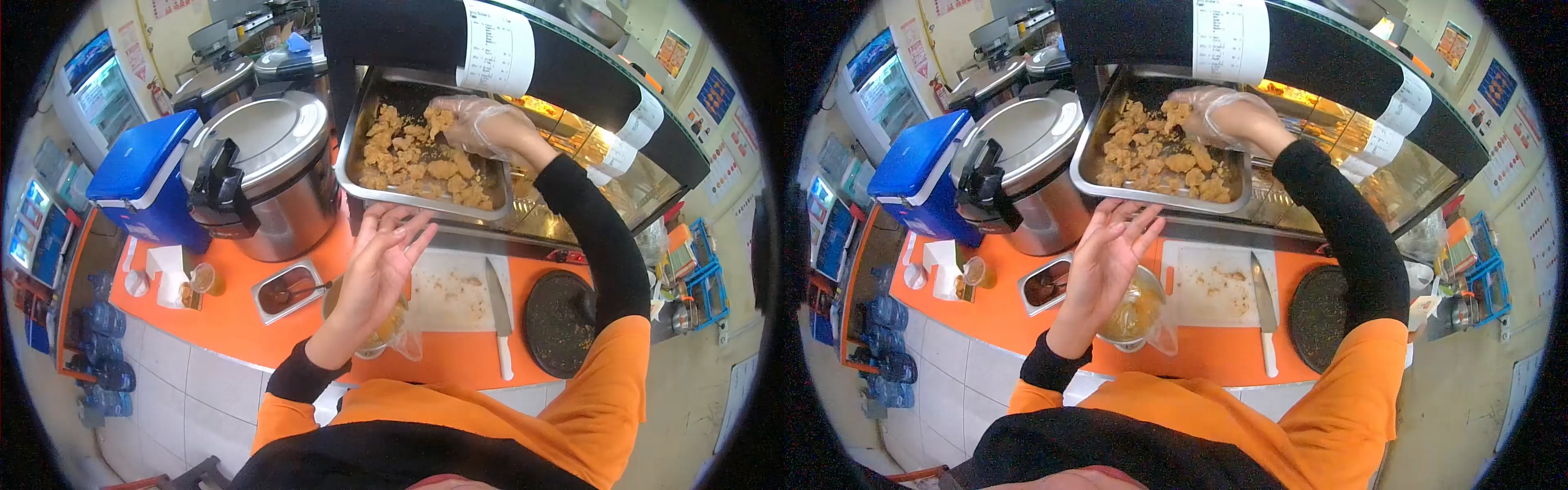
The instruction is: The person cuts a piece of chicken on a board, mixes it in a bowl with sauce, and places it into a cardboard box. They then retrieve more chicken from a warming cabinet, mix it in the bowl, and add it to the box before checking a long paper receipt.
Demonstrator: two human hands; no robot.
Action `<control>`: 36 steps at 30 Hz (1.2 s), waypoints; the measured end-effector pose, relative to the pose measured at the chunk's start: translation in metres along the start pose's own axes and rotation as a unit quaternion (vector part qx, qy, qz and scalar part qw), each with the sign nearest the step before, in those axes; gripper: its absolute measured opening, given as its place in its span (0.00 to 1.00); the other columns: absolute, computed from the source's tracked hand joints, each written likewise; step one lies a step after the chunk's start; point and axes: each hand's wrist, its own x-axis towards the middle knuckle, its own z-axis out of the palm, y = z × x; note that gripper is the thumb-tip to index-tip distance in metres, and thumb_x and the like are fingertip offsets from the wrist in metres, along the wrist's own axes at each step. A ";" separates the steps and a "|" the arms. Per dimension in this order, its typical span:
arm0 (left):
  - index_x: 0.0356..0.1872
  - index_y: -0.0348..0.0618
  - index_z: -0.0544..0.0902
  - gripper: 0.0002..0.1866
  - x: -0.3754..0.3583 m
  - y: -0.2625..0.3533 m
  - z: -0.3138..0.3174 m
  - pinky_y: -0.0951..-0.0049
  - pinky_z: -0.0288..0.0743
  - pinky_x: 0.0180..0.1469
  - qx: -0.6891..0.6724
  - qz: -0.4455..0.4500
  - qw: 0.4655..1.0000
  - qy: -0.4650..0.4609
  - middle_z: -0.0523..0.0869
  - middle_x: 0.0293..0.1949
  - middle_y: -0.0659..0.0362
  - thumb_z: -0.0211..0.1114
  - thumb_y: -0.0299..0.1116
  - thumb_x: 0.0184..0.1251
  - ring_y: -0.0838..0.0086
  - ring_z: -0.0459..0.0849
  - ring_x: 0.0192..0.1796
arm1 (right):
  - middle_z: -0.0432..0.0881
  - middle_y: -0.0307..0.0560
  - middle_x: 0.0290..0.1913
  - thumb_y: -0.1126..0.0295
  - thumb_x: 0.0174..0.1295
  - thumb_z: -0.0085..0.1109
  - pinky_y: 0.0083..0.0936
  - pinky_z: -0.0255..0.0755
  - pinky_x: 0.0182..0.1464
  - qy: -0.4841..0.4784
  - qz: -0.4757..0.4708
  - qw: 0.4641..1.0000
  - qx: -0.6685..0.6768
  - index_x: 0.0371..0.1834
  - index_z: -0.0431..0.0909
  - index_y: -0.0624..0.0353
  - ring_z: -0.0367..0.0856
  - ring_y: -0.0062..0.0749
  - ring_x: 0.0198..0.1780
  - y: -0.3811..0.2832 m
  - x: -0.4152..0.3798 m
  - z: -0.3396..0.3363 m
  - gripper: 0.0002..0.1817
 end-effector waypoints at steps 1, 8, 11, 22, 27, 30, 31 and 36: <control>0.53 0.38 0.61 0.18 -0.001 -0.001 -0.001 0.56 0.57 0.69 -0.002 -0.003 1.000 0.003 0.68 0.53 0.51 0.50 0.21 0.61 0.57 0.65 0.64 | 0.80 0.56 0.48 0.59 0.52 0.52 0.30 0.71 0.50 0.032 -0.009 0.999 -0.005 0.64 0.67 0.46 0.79 0.43 0.48 0.002 0.007 0.006 0.31; 0.50 0.39 0.62 0.16 -0.002 0.001 -0.004 0.57 0.57 0.69 -0.023 -0.029 0.999 -0.006 0.69 0.52 0.51 0.51 0.20 0.61 0.56 0.65 0.65 | 0.72 0.53 0.60 0.64 0.52 0.53 0.36 0.68 0.57 -0.017 -0.027 0.998 -0.054 0.65 0.64 0.46 0.74 0.47 0.57 -0.033 0.021 0.007 0.32; 0.52 0.35 0.62 0.18 -0.001 0.003 -0.007 0.57 0.59 0.69 -0.020 -0.020 1.000 -0.013 0.68 0.54 0.47 0.51 0.21 0.61 0.55 0.66 0.63 | 0.73 0.51 0.59 0.68 0.47 0.58 0.34 0.69 0.56 -0.140 -0.050 0.987 -0.058 0.65 0.63 0.46 0.73 0.47 0.57 -0.058 -0.001 -0.018 0.36; 0.51 0.41 0.59 0.20 0.003 0.013 -0.010 0.57 0.60 0.68 -0.079 -0.039 0.996 -0.017 0.67 0.49 0.52 0.51 0.18 0.60 0.56 0.66 0.63 | 0.70 0.47 0.58 0.77 0.42 0.61 0.35 0.68 0.58 -0.071 -0.257 0.961 -0.077 0.56 0.69 0.46 0.71 0.46 0.58 -0.021 -0.001 0.030 0.32; 0.52 0.41 0.59 0.20 0.002 0.016 -0.008 0.57 0.60 0.68 -0.073 -0.037 0.997 -0.015 0.67 0.49 0.52 0.51 0.18 0.60 0.57 0.67 0.62 | 0.75 0.47 0.48 0.79 0.46 0.55 0.34 0.70 0.53 0.004 -0.207 0.978 0.032 0.43 0.72 0.54 0.74 0.46 0.51 -0.035 0.004 0.017 0.18; 0.52 0.41 0.59 0.20 0.001 0.015 -0.008 0.57 0.60 0.68 -0.061 -0.045 0.997 -0.011 0.67 0.49 0.52 0.52 0.18 0.60 0.57 0.67 0.62 | 0.77 0.53 0.47 0.77 0.48 0.54 0.36 0.72 0.51 0.028 -0.234 0.972 0.002 0.48 0.72 0.54 0.76 0.48 0.49 -0.043 0.036 0.022 0.20; 0.52 0.42 0.59 0.20 0.001 0.015 -0.008 0.57 0.60 0.68 -0.055 -0.043 0.997 -0.009 0.67 0.49 0.51 0.52 0.19 0.60 0.57 0.68 0.61 | 0.78 0.54 0.46 0.76 0.49 0.54 0.38 0.73 0.49 0.023 -0.248 0.968 -0.019 0.50 0.73 0.53 0.77 0.48 0.48 -0.050 0.044 0.024 0.21; 0.47 0.36 0.63 0.15 0.011 0.020 -0.011 0.56 0.62 0.67 -0.023 -0.036 0.999 0.001 0.70 0.50 0.48 0.52 0.21 0.60 0.54 0.69 0.62 | 0.81 0.58 0.43 0.69 0.53 0.56 0.36 0.75 0.47 0.108 -0.261 0.949 -0.141 0.51 0.75 0.57 0.81 0.51 0.44 -0.075 0.034 0.026 0.20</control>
